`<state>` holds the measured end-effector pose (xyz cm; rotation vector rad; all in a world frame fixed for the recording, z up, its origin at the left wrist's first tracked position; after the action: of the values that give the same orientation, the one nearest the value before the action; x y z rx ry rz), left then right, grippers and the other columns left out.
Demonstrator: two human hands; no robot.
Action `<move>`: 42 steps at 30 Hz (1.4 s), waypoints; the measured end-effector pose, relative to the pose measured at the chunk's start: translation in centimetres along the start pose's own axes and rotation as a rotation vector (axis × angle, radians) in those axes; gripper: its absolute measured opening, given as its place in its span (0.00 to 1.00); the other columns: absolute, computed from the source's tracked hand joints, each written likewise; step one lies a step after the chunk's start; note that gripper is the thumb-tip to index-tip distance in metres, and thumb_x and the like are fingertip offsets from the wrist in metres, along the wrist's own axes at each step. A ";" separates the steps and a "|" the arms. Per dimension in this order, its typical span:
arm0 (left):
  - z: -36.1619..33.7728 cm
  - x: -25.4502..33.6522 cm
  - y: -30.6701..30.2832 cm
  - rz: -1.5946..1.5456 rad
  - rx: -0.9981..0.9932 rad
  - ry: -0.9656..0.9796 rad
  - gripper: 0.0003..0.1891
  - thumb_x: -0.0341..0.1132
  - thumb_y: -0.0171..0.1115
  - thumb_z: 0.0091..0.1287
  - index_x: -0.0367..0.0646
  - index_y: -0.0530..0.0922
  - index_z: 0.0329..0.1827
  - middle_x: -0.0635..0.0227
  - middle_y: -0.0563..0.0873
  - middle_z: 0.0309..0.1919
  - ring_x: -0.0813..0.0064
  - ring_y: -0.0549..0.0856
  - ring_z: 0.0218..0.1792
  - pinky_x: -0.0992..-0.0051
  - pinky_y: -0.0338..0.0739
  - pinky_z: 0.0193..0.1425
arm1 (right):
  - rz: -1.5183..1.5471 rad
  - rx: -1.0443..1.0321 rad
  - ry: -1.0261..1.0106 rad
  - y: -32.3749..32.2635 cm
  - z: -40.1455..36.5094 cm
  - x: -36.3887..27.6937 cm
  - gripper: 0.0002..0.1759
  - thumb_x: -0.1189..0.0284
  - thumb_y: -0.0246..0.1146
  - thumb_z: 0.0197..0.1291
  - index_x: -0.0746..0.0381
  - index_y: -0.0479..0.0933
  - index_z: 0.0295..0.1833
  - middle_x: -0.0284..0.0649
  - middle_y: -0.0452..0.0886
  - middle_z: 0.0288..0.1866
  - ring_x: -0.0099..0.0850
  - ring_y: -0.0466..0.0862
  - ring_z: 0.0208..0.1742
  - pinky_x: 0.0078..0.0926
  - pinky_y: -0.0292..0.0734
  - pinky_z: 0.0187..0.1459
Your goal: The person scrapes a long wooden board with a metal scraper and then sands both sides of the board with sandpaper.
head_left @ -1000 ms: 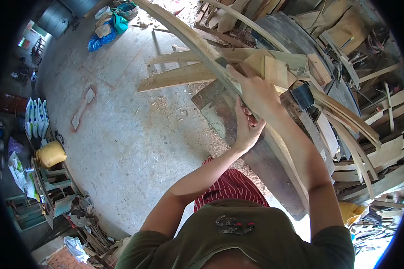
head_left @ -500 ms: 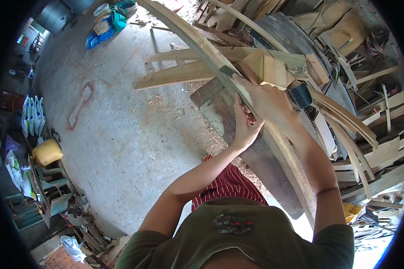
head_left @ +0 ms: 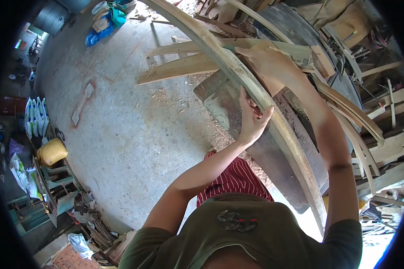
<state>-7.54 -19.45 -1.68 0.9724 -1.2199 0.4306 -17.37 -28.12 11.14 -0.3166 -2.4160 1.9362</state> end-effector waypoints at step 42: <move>0.2 0.4 0.0 -0.109 0.028 0.111 0.54 0.32 0.69 0.68 0.36 0.31 0.80 0.70 0.64 0.50 0.87 0.70 0.43 0.87 0.69 0.41 | 0.293 0.162 0.098 4.2 3.2 -0.8 0.30 0.72 0.49 0.72 0.38 0.64 0.77 0.53 0.80 0.61 0.53 0.82 0.59 0.49 0.76 0.60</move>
<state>-7.53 -19.68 -1.29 1.0206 -1.0583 0.4114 -16.51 -30.50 6.46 -0.7761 -2.2384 2.1541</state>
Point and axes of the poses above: each hand's wrist, its own z-axis towards the middle knuckle, its own y-axis out of the palm, x = y × z, the point moved 7 cm from there along z, towards the middle knuckle
